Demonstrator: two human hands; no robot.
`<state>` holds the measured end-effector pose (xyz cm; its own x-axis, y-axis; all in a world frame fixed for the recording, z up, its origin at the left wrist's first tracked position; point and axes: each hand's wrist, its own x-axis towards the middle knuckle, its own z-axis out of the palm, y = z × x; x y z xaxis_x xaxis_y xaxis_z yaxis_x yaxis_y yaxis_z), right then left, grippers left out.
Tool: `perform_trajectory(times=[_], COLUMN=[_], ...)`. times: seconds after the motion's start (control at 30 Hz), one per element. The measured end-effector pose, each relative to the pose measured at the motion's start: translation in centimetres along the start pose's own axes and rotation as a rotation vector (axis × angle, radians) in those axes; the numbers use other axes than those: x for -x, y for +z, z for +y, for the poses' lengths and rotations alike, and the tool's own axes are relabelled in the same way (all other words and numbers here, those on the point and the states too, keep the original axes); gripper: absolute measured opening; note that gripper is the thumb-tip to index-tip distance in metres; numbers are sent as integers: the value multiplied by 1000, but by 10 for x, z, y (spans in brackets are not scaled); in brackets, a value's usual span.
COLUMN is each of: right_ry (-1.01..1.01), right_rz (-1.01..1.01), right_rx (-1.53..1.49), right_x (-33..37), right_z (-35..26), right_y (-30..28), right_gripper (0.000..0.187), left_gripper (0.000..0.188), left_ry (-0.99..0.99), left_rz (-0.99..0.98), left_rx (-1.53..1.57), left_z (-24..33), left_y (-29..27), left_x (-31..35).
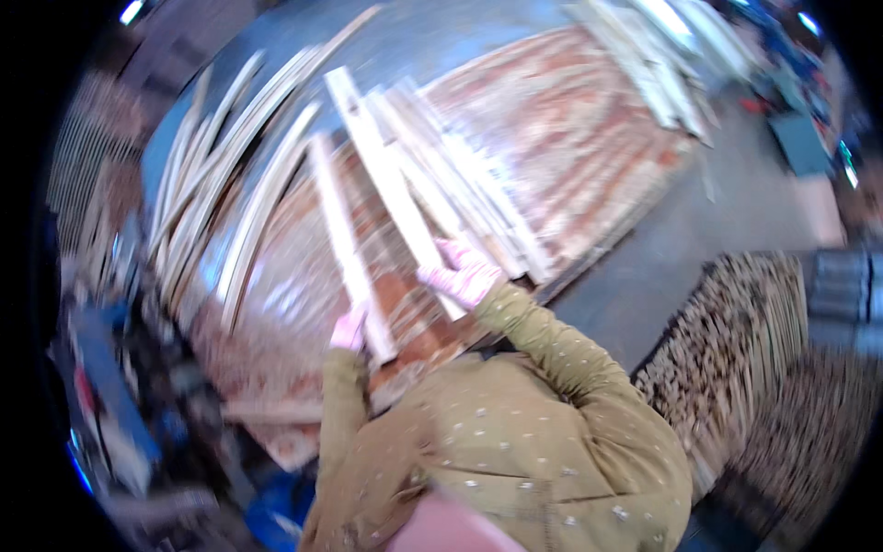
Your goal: The person sorts and stacks thin wooden strips on a large workbench in a workshop. They pick up strips from a pile, align them, and place them into a neat stack, occasionally moving to different areas of the bench to continue the process.
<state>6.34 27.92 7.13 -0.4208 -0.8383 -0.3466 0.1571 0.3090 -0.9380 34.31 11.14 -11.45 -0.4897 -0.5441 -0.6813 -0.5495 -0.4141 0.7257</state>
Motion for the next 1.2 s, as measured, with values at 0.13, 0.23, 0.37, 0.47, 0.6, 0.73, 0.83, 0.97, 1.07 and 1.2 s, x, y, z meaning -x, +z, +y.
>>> perform_trajectory(times=[0.13, 0.23, 0.37, 0.47, 0.6, 0.73, 0.83, 0.97, 1.07, 1.2], right_ry=[-60, -258, -106, -236, -121, 81, 81, 260, 144, 188], right_rz=[254, 657, 1427, 566, -186, -564, -529, -646, -538, -652], right_rx=[-132, -78, 1014, 618, 2, -868, -800, -1238, -923, -1137], right_x=[9, -20, -30, -53, -57, -62, -58, -53, -66, -81], right_z=[-17, -35, -60, -50, 55, 29, -2, -18, -7, 7], right_y=[-98, -224, -320, -185, -32, 24, 17, 17, 19, 29], right_gripper=[59, 41, 75, 59, 47, 52, 58, 53, 58, 51], left_gripper=[35, 33, 36, 37, 39, 35, 37, 64, 80, 66], left_ry=[56, 156, 153, 198, 239, 258, 319, 170, -111, 53], left_rz=[16, -98, -59, -66, -324, -237, -133, -212, -546, -613], left_rx=[162, 313, 288, 473, 617, 579, 582, 435, 1020, 937], left_z=[30, 48, 100, 100, 125, 121, 135, 153, 158, 164], left_y=[26, 49, 89, 106, 141, 141, 149, 145, 154, 129], left_x=[45, 63, 78, 94, 97, 84, 86, 102, 113, 123])
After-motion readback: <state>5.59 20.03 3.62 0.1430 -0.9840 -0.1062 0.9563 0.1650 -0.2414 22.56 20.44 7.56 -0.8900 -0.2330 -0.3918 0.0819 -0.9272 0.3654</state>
